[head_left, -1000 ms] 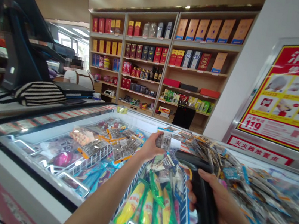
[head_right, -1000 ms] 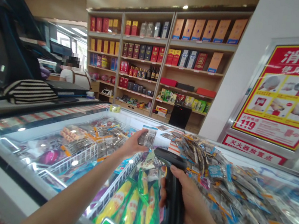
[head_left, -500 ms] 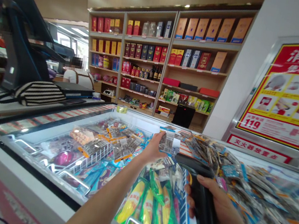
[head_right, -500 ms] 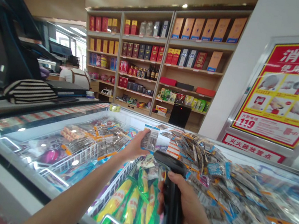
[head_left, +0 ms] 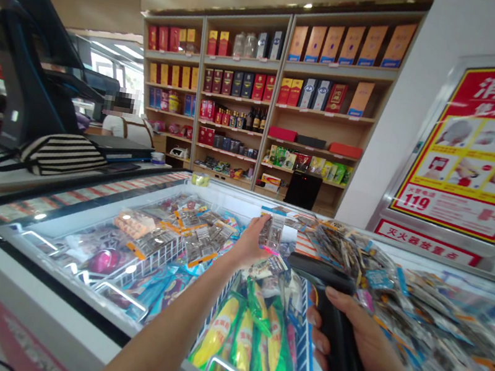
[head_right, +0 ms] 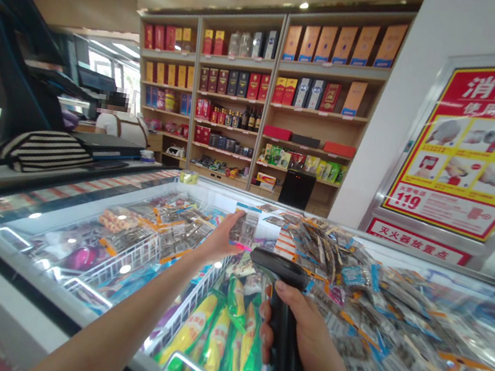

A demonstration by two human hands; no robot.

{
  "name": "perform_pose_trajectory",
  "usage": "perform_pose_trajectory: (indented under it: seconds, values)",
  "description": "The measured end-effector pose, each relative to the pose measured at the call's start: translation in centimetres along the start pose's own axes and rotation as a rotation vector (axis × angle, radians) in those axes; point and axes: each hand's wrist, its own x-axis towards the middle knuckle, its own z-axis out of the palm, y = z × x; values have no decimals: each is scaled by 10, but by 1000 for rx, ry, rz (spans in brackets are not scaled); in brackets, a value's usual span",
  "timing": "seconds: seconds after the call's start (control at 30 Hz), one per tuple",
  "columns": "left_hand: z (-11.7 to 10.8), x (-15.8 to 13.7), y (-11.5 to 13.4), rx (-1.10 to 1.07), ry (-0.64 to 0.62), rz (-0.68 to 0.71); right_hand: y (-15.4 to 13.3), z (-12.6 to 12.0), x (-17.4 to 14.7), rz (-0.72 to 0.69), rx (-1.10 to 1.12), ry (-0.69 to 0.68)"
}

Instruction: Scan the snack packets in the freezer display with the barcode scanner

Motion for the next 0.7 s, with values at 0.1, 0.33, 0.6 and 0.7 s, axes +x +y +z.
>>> perform_pose_trajectory:
  seconds: [0.1, 0.33, 0.6, 0.7]
  values:
    - [0, 0, -2, 2, -3, 6, -1, 0, -1, 19, 26, -34]
    - [-2, 1, 4, -17, -15, -9, -2, 2, -1, 44, 27, 3]
    - [-3, 1, 5, -38, -14, 7, 1, 1, -1, 58, -13, -26]
    - [-3, 0, 4, -27, -4, 17, 3, 1, -3, 59, -19, -45]
